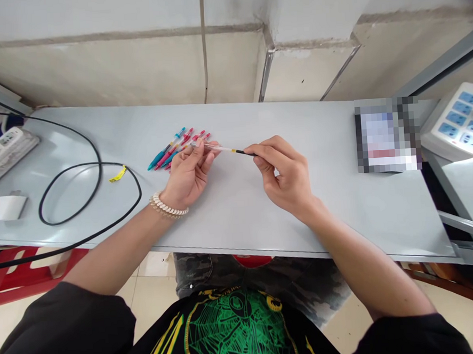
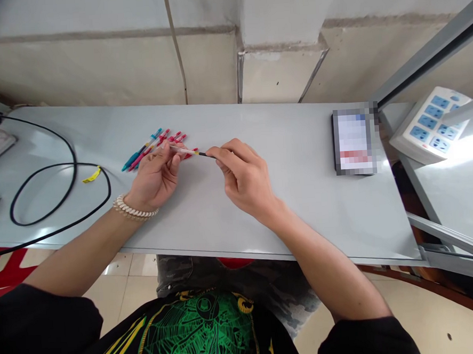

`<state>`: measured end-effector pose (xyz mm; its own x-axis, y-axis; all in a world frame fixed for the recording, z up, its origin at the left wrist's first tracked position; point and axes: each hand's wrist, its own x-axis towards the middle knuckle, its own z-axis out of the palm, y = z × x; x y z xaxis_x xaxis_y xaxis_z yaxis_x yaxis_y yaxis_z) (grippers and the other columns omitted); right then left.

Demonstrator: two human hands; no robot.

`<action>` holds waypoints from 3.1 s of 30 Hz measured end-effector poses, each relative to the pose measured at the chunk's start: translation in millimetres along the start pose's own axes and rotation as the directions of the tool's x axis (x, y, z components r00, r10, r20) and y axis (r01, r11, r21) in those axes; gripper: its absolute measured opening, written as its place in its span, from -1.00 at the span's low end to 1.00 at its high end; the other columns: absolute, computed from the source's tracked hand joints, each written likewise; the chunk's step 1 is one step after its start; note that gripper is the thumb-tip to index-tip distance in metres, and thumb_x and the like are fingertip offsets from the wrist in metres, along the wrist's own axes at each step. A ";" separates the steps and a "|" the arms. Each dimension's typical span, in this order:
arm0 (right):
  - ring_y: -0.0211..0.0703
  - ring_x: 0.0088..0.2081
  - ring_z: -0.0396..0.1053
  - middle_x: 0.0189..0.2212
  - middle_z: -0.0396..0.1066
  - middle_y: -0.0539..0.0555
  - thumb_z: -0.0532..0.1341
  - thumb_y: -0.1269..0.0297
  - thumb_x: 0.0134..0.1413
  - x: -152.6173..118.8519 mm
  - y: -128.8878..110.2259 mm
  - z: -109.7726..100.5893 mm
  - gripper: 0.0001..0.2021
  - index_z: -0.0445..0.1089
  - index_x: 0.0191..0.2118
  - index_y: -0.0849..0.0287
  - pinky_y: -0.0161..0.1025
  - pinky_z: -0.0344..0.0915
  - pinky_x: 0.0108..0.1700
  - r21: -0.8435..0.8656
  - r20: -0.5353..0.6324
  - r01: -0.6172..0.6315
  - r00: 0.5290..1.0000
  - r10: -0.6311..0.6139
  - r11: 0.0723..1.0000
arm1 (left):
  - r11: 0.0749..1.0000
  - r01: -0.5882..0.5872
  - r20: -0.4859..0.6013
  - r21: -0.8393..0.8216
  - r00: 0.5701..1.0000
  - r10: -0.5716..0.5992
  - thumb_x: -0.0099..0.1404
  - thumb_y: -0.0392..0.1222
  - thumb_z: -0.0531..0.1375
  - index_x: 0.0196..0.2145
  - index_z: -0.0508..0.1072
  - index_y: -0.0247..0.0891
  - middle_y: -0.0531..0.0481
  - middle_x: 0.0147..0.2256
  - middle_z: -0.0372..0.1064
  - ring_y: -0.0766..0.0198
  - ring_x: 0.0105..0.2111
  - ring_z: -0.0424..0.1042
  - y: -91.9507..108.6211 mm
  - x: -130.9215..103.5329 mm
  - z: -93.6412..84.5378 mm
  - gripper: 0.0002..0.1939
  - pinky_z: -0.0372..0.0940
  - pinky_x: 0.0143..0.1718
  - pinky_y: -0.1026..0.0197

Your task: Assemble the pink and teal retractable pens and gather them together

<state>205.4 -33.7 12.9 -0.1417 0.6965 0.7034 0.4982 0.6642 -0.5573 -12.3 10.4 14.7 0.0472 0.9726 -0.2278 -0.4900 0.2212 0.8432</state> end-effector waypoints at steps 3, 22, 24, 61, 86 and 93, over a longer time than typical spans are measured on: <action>-0.16 -0.27 0.43 -0.22 0.49 0.10 0.11 0.33 0.57 1.4 -1.8 -2.3 -0.71 0.61 0.04 0.04 -0.15 0.41 -0.20 0.016 -0.017 -0.004 1.000 0.004 1.000 | 0.999 0.023 -0.026 -0.034 0.999 -0.024 0.46 -0.19 0.41 -0.31 0.64 -0.26 0.01 -0.22 0.67 0.38 -0.17 0.70 -0.3 2.9 -4.3 -0.85 0.56 -0.18 0.53; -0.15 -0.26 0.38 -0.22 0.45 0.10 0.10 0.46 0.50 -2.8 2.7 -0.1 -0.66 0.59 0.08 0.01 -0.14 0.37 -0.21 -0.111 0.016 0.102 0.995 -0.101 0.989 | 0.998 -0.070 0.070 0.010 0.995 0.069 0.40 -0.15 0.46 -0.30 0.62 -0.30 -0.01 -0.20 0.66 0.43 -0.23 0.67 -1.9 -4.4 -0.3 -0.81 0.54 -0.16 0.52; -0.14 -0.26 0.37 -0.21 0.45 0.10 0.10 0.48 0.49 -4.4 4.3 3.1 -0.66 0.57 0.08 0.01 -0.14 0.38 -0.21 -0.133 0.024 0.113 0.994 -0.111 0.985 | 0.994 -0.109 0.093 0.023 0.990 0.106 0.37 -0.13 0.49 -0.30 0.61 -0.29 0.00 -0.21 0.67 0.42 -0.22 0.67 -3.1 -7.8 2.0 -0.80 0.54 -0.16 0.49; -0.15 -0.24 0.56 -0.19 0.60 0.11 0.20 0.10 0.53 -7.8 1.7 6.2 -0.76 0.50 0.08 0.09 -0.18 0.56 -0.18 0.017 0.132 -0.122 0.984 0.119 0.992 | 0.987 -0.107 0.068 0.118 0.993 0.099 0.29 -0.09 0.54 -0.23 0.46 -0.19 -0.01 -0.20 0.68 0.24 -0.11 0.71 -9.5 -13.5 5.3 -0.67 0.55 -0.03 0.28; -0.29 -0.44 0.45 -0.38 0.57 0.00 0.17 0.05 0.53 -3.8 -8.2 3.2 -0.70 0.52 -0.07 0.16 -0.27 0.37 -0.32 0.146 0.272 -0.280 0.933 0.233 0.949 | 0.971 -0.155 0.136 0.181 0.982 0.132 0.29 -0.04 0.53 -0.27 0.48 -0.18 -0.01 -0.24 0.66 0.29 -0.23 0.65 -9.5 -15.4 4.3 -0.68 0.53 -0.15 0.26; -0.38 -0.61 0.25 -0.58 0.38 -0.08 0.14 -0.14 0.52 -1.7 -13.6 4.9 -0.45 0.32 -0.46 0.14 -0.30 0.17 -0.50 0.305 0.572 -0.606 0.733 0.368 0.735 | 0.974 -0.155 0.201 0.164 0.972 0.121 0.34 -0.01 0.49 -0.21 0.48 -0.15 -0.03 -0.25 0.59 0.18 -0.20 0.63 -8.6 -16.5 1.1 -0.71 0.48 -0.10 0.14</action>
<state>194.6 -42.7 17.1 -0.4097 0.9103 0.0588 0.1912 0.1487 -0.9702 -7.9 -7.4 11.8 0.1617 0.9866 -0.0212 -0.3422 0.0762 0.9365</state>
